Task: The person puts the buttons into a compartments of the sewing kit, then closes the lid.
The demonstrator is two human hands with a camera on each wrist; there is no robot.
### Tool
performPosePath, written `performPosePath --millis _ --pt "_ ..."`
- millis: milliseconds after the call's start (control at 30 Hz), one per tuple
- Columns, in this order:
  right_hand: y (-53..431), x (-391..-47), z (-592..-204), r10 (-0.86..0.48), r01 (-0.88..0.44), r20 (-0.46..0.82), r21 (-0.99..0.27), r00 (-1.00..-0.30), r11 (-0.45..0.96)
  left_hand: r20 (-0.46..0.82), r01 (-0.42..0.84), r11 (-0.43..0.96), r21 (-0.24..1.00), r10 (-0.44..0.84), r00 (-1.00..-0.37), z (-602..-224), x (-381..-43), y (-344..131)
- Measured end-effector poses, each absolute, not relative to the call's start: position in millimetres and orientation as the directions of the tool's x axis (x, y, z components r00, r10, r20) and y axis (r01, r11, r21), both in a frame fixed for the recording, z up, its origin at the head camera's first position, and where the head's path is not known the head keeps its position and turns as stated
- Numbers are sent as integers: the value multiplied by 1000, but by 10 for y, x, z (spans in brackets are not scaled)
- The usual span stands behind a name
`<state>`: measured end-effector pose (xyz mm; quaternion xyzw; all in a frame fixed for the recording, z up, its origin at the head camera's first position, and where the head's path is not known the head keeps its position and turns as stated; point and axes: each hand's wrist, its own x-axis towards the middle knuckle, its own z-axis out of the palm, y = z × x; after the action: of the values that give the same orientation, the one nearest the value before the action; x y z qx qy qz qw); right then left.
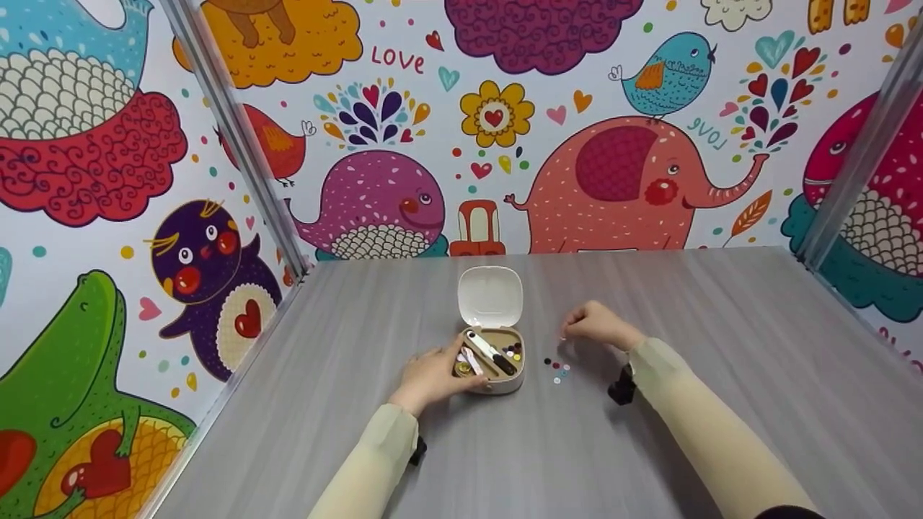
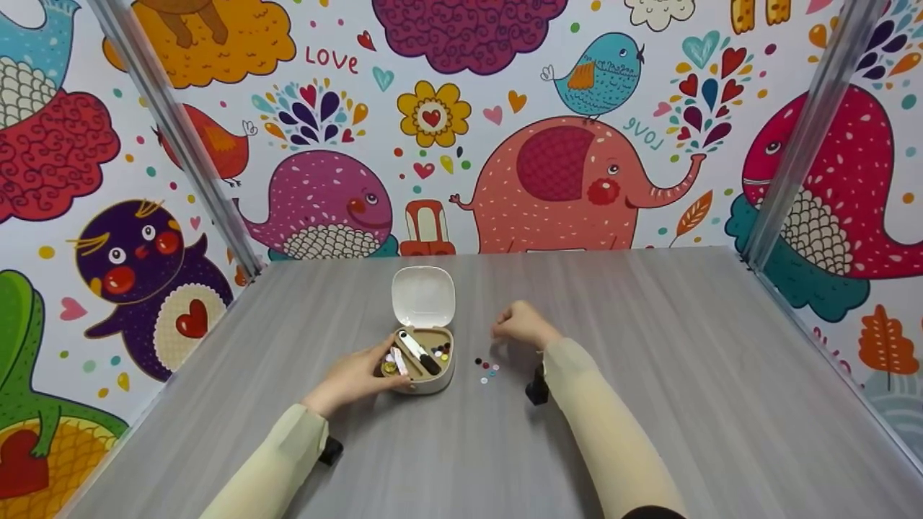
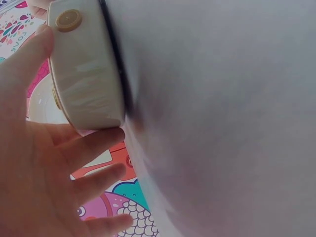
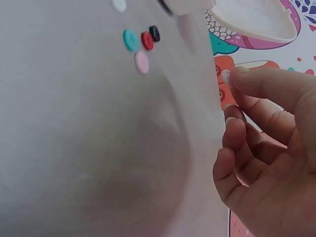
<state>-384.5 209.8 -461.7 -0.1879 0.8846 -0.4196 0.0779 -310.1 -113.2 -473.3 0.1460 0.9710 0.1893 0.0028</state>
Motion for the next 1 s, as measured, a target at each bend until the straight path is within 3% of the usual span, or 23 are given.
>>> performPosePath --millis 1000 --pt "1476 -3879 -4552 -421 -246 -2 -809 -907 534 26 265 879 395 278 -960 -4705 -3068 -1128"
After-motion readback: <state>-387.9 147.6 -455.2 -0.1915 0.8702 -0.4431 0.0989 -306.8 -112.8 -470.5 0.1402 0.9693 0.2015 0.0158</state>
